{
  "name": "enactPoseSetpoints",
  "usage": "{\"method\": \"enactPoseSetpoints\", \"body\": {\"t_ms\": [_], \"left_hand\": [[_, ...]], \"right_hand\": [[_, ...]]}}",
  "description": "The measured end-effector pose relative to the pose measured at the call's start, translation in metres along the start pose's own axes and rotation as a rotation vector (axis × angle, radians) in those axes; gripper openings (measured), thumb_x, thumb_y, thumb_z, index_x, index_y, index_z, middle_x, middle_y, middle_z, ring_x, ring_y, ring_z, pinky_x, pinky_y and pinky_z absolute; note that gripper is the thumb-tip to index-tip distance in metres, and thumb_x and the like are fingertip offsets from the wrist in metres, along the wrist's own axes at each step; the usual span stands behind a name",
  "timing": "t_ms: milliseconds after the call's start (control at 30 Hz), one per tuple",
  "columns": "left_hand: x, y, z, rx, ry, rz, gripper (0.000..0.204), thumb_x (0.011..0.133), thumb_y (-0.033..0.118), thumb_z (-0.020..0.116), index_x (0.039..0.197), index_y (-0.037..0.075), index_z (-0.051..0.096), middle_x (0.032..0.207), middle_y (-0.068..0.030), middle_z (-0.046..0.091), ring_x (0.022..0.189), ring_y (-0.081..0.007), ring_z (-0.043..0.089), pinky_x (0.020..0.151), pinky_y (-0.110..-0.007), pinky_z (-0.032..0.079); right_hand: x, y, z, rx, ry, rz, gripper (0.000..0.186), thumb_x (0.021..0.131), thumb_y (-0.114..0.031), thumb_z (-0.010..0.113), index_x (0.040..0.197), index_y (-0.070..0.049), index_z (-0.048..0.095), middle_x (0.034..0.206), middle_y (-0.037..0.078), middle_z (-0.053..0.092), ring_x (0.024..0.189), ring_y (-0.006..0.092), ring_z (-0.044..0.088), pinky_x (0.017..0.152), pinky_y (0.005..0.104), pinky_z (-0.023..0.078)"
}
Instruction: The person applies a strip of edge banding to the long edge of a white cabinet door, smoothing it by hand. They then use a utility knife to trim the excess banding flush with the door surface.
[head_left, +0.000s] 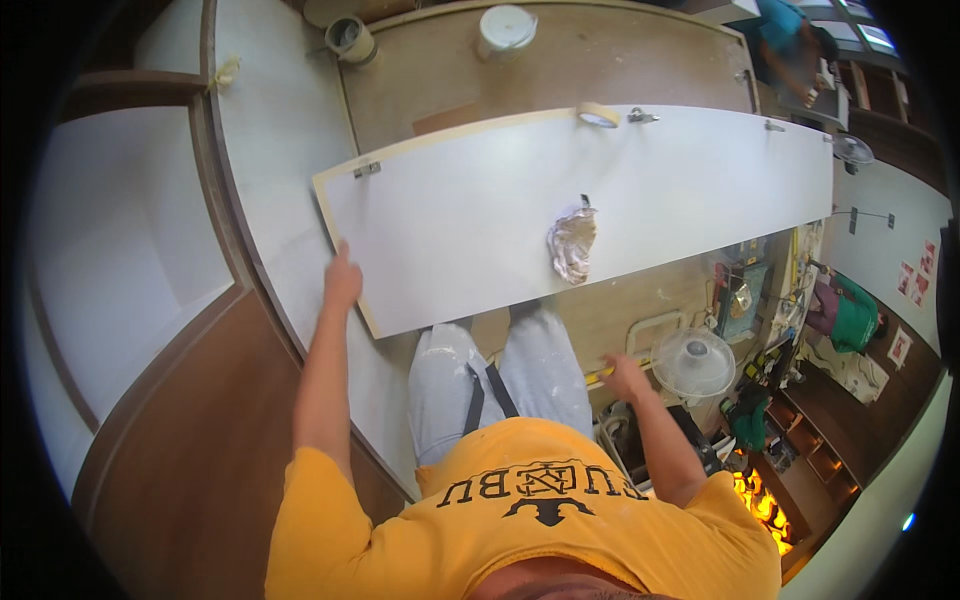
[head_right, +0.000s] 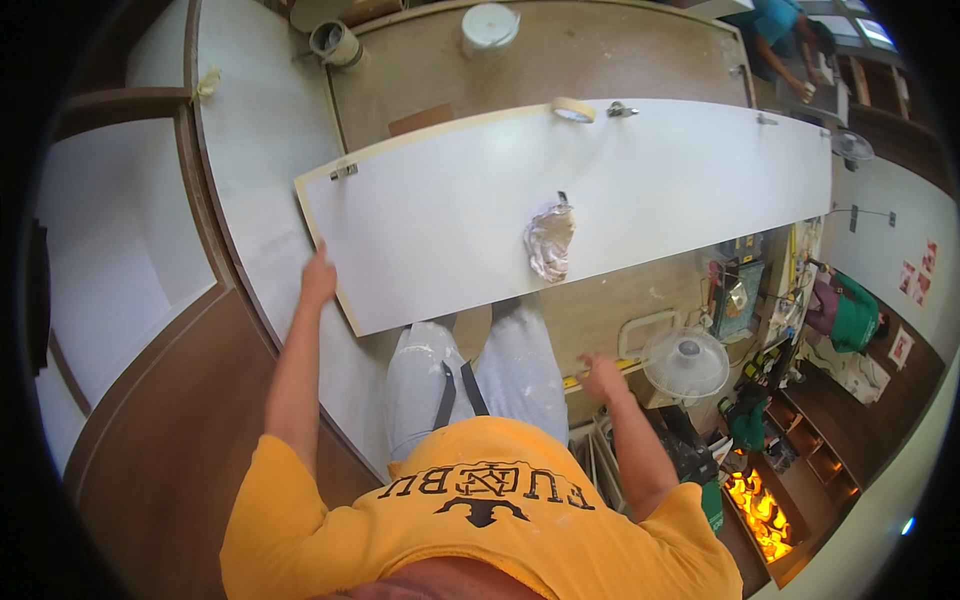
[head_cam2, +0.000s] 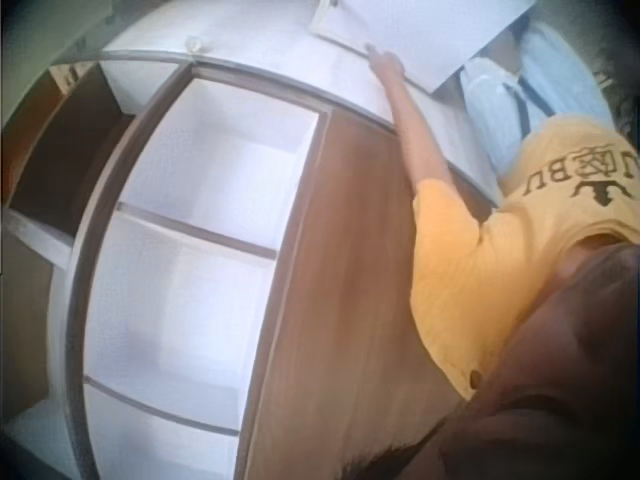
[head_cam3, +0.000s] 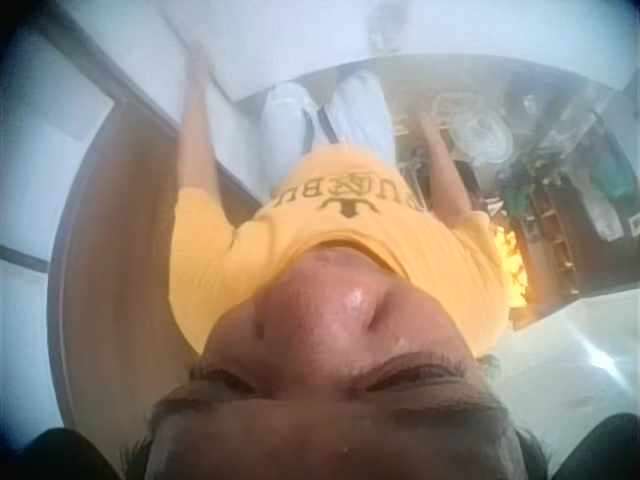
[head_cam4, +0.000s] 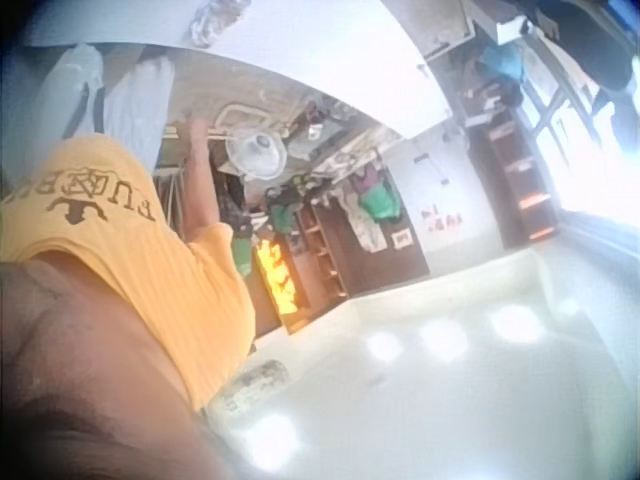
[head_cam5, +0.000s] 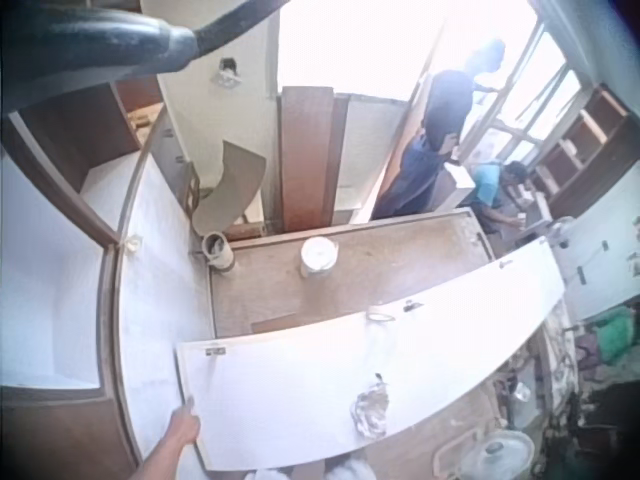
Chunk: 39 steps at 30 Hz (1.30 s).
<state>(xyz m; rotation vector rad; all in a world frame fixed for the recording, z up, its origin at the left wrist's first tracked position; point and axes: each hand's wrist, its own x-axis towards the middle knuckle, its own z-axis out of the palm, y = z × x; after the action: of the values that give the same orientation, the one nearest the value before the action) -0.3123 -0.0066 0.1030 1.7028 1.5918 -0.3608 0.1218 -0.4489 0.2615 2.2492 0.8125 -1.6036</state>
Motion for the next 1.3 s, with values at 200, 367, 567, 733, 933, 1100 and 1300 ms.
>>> {"method": "enactPoseSetpoints", "body": {"t_ms": [200, 367, 567, 733, 933, 1100, 1300], "left_hand": [[-0.150, -0.053, 0.037, -0.285, -0.227, 0.036, 0.015, 0.087, 0.008, 0.070, 0.097, 0.000, 0.077, 0.087, -0.0159, 0.077, 0.082, -0.0246, 0.076, 0.076, -0.037, 0.060], [-0.237, -0.060, 0.041, -0.313, -0.330, -0.180, 0.007, 0.089, 0.004, 0.073, 0.086, -0.001, 0.069, 0.076, -0.0106, 0.074, 0.061, -0.0171, 0.071, 0.060, -0.033, 0.057], [-0.285, -0.052, 0.065, -0.364, -0.190, -0.194, 0.013, 0.093, 0.008, 0.070, 0.084, -0.001, 0.065, 0.072, -0.0101, 0.070, 0.061, -0.0184, 0.070, 0.058, -0.034, 0.057], [-0.336, -0.015, 0.108, -0.486, -0.206, -0.157, 0.016, 0.097, 0.011, 0.065, 0.087, -0.002, 0.066, 0.073, -0.0101, 0.069, 0.061, -0.0179, 0.068, 0.058, -0.035, 0.057], [-0.377, 0.031, 0.144, -0.480, -0.378, -0.155, 0.016, 0.099, 0.013, 0.063, 0.094, -0.001, 0.070, 0.078, -0.0096, 0.071, 0.065, -0.0182, 0.069, 0.062, -0.034, 0.058], [-0.418, 0.043, 0.158, 0.007, -0.910, -0.106, 0.026, 0.094, 0.021, 0.070, 0.108, 0.001, 0.075, 0.091, -0.0090, 0.077, 0.074, -0.0163, 0.074, 0.069, -0.033, 0.060], [-0.497, 0.013, 0.209, -0.190, -1.055, 0.061, 0.046, 0.090, 0.030, 0.077, 0.129, 0.006, 0.072, 0.117, -0.0101, 0.078, 0.102, -0.0253, 0.076, 0.083, -0.038, 0.059]], "right_hand": [[-0.045, 0.001, 0.025, 0.262, -0.003, -0.025, 0.046, 0.089, -0.022, 0.076, 0.132, -0.009, 0.070, 0.118, 0.019, 0.075, 0.106, 0.0354, 0.072, 0.093, 0.0433, 0.056], [-0.058, 0.017, 0.000, 0.297, 0.166, -0.130, 0.044, 0.089, -0.019, 0.075, 0.132, -0.009, 0.070, 0.113, 0.018, 0.075, 0.096, 0.0320, 0.073, 0.086, 0.0418, 0.058], [-0.063, 0.085, -0.022, 0.350, 0.275, -0.201, 0.043, 0.090, -0.017, 0.075, 0.132, -0.009, 0.070, 0.110, 0.015, 0.076, 0.095, 0.0294, 0.073, 0.086, 0.0402, 0.057], [-0.075, 0.195, -0.003, 0.335, 0.363, -0.216, 0.043, 0.090, -0.015, 0.075, 0.131, -0.005, 0.069, 0.108, 0.015, 0.076, 0.096, 0.0282, 0.073, 0.085, 0.0389, 0.057], [-0.092, 0.318, 0.048, 0.459, 0.336, -0.044, 0.039, 0.086, -0.013, 0.073, 0.124, -0.002, 0.072, 0.101, 0.017, 0.079, 0.089, 0.0267, 0.076, 0.081, 0.0376, 0.059], [-0.112, 0.338, 0.103, 0.481, 0.019, 0.000, 0.036, 0.088, -0.010, 0.074, 0.122, 0.000, 0.072, 0.102, 0.009, 0.079, 0.086, 0.0214, 0.074, 0.079, 0.0343, 0.058], [-0.167, 0.243, 0.087, 0.469, -0.159, -0.048, 0.037, 0.090, -0.009, 0.073, 0.125, 0.000, 0.070, 0.107, 0.007, 0.078, 0.090, 0.0191, 0.073, 0.083, 0.0332, 0.057]]}}
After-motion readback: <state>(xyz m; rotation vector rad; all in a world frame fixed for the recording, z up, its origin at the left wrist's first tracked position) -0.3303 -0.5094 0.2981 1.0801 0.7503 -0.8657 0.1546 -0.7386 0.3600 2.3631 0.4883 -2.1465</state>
